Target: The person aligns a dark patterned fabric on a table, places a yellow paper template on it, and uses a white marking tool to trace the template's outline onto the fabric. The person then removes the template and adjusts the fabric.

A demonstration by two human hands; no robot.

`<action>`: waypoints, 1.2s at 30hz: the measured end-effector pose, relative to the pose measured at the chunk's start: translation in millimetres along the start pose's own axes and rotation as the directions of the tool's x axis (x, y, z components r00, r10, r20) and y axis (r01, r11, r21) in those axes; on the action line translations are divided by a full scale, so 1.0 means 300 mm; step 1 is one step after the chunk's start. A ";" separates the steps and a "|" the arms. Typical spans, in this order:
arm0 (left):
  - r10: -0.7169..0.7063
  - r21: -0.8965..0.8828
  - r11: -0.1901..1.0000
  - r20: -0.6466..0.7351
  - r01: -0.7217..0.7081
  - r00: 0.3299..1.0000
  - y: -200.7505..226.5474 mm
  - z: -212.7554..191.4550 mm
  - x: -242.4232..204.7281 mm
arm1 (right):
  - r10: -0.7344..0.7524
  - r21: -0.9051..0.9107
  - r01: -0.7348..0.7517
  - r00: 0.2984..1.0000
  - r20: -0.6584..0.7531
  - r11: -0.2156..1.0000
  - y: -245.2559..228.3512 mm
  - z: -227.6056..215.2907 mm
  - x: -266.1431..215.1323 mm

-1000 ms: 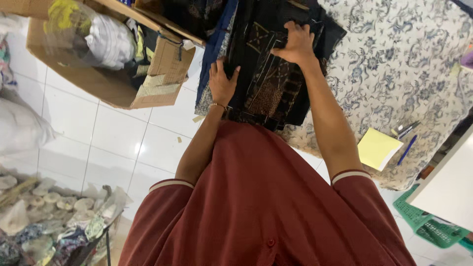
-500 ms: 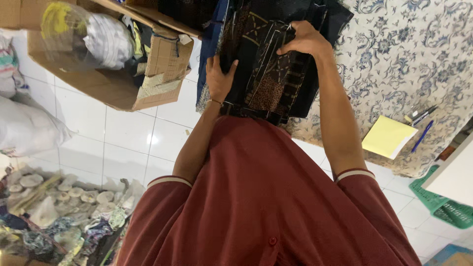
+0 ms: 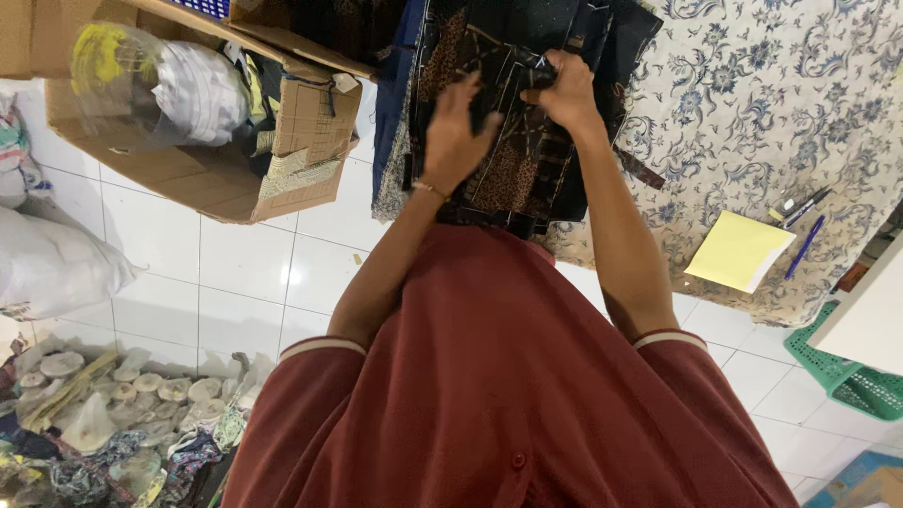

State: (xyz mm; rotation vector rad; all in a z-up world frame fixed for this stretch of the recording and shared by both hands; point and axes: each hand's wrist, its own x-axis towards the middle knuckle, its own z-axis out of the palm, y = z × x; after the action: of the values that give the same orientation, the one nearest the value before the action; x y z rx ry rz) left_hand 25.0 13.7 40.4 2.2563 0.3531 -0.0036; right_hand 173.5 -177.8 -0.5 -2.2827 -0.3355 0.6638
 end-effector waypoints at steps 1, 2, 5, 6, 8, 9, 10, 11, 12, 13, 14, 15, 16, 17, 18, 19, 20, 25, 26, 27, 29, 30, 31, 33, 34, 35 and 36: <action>-0.013 -0.042 0.999 0.064 0.016 0.998 0.022 0.030 0.025 | 0.002 -0.013 -0.002 1.000 -0.023 1.000 -0.015 0.002 -0.025; 0.045 -0.007 0.999 0.023 -0.045 0.999 0.032 0.053 0.043 | 0.003 -0.026 -0.005 0.999 -0.047 1.000 -0.032 0.005 -0.056; 0.180 0.000 0.984 -0.057 -0.180 0.982 0.025 0.100 0.107 | -0.215 0.190 0.265 0.945 -0.245 0.946 -0.095 -0.013 -0.126; 0.182 -0.072 0.980 -0.064 -0.187 0.981 0.016 0.111 0.125 | -0.192 0.234 0.243 0.957 -0.218 0.941 -0.113 -0.029 -0.135; 0.136 -0.149 0.979 -0.009 -0.136 0.991 0.000 0.121 0.110 | -0.140 0.328 0.184 0.978 -0.154 0.927 -0.136 -0.052 -0.178; 0.099 -0.151 0.984 0.045 -0.091 0.994 -0.006 0.118 0.118 | -0.152 0.345 0.202 0.974 -0.167 0.917 -0.146 -0.063 -0.188; 0.062 -0.151 0.987 0.100 -0.047 0.993 -0.008 0.112 0.126 | -0.163 0.362 0.220 0.970 -0.179 0.906 -0.152 -0.072 -0.195; 0.010 -0.191 0.981 0.160 0.021 0.987 -0.003 0.106 0.125 | -0.176 0.378 0.236 0.966 -0.187 0.895 -0.156 -0.078 -0.205; -0.039 -0.227 0.970 0.223 0.091 0.974 0.003 0.098 0.124 | -0.139 0.425 0.204 0.974 -0.179 0.882 -0.157 -0.080 -0.211; -0.086 -0.256 0.953 0.287 0.163 0.954 0.006 0.088 0.126 | -0.102 0.471 0.171 0.980 -0.169 0.865 -0.154 -0.076 -0.211; -0.138 -0.309 0.916 0.352 0.254 0.926 0.009 0.076 0.128 | -0.066 0.516 0.138 0.986 -0.156 0.845 -0.149 -0.069 -0.213; -0.181 -0.355 0.870 0.415 0.342 0.892 0.013 0.063 0.130 | -0.036 0.580 0.124 0.986 -0.161 0.805 -0.145 -0.062 -0.213; -0.218 -0.391 0.814 0.478 0.429 0.851 0.016 0.050 0.126 | -0.006 0.641 0.111 0.986 -0.164 0.759 -0.141 -0.052 -0.213; -0.236 -0.329 0.830 0.527 0.452 0.817 0.015 0.039 0.124 | 0.026 0.699 0.100 0.985 -0.168 0.708 -0.135 -0.040 -0.207; -0.256 -0.264 0.842 0.572 0.470 0.779 0.014 0.031 0.119 | 0.084 0.749 0.050 0.987 -0.140 0.661 -0.128 -0.030 -0.201; -0.273 -0.193 0.857 0.615 0.477 0.740 0.013 0.025 0.115 | 0.141 0.797 0.006 0.983 -0.115 0.604 -0.123 -0.019 -0.195; -0.268 -0.207 0.849 0.624 0.486 0.734 0.013 0.023 0.104 | 0.195 0.840 -0.034 0.977 -0.086 0.542 -0.116 -0.011 -0.193; -0.227 -0.449 0.662 0.642 0.599 0.733 0.006 0.039 0.042 | 0.383 0.795 -0.317 0.916 0.116 0.517 -0.069 0.004 -0.219; -0.230 -0.457 0.646 0.647 0.612 0.727 0.001 0.037 0.033 | 0.383 0.798 -0.333 0.913 0.139 0.503 -0.060 0.012 -0.242; -0.232 -0.467 0.629 0.650 0.621 0.724 0.000 0.036 0.033 | 0.378 0.805 -0.348 0.911 0.168 0.481 -0.054 0.018 -0.263; -0.246 -0.490 0.571 0.663 0.659 0.707 -0.002 0.031 0.032 | 0.363 0.814 -0.382 0.903 0.229 0.437 -0.047 0.039 -0.319; -0.259 -0.502 0.528 0.673 0.685 0.693 -0.003 0.030 0.033 | 0.362 0.819 -0.372 0.906 0.218 0.437 -0.049 0.060 -0.350; -0.270 -0.511 0.484 0.685 0.710 0.677 -0.002 0.031 0.032 | 0.363 0.824 -0.362 0.909 0.207 0.436 -0.054 0.083 -0.385; -0.256 -0.534 0.467 0.681 0.705 0.685 0.003 0.041 0.029 | 0.335 0.857 -0.337 0.919 0.209 0.390 -0.057 0.110 -0.448; -0.250 -0.546 0.458 0.679 0.702 0.691 0.007 0.047 0.027 | 0.306 0.883 -0.321 0.927 0.219 0.342 -0.064 0.124 -0.478; -0.227 -0.557 0.457 0.681 0.694 0.696 0.010 0.048 0.024 | 0.274 0.905 -0.307 0.934 0.228 0.294 -0.073 0.135 -0.500; -0.203 -0.567 0.456 0.684 0.686 0.701 0.013 0.047 0.020 | 0.246 0.902 -0.274 0.949 0.197 0.334 -0.081 0.140 -0.514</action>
State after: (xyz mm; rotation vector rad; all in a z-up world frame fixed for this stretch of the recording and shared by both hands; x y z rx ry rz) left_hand 33.4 2.2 33.3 1.0904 0.5379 -0.6448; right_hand 20.7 -201.0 47.2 -1.1832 0.3789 0.7699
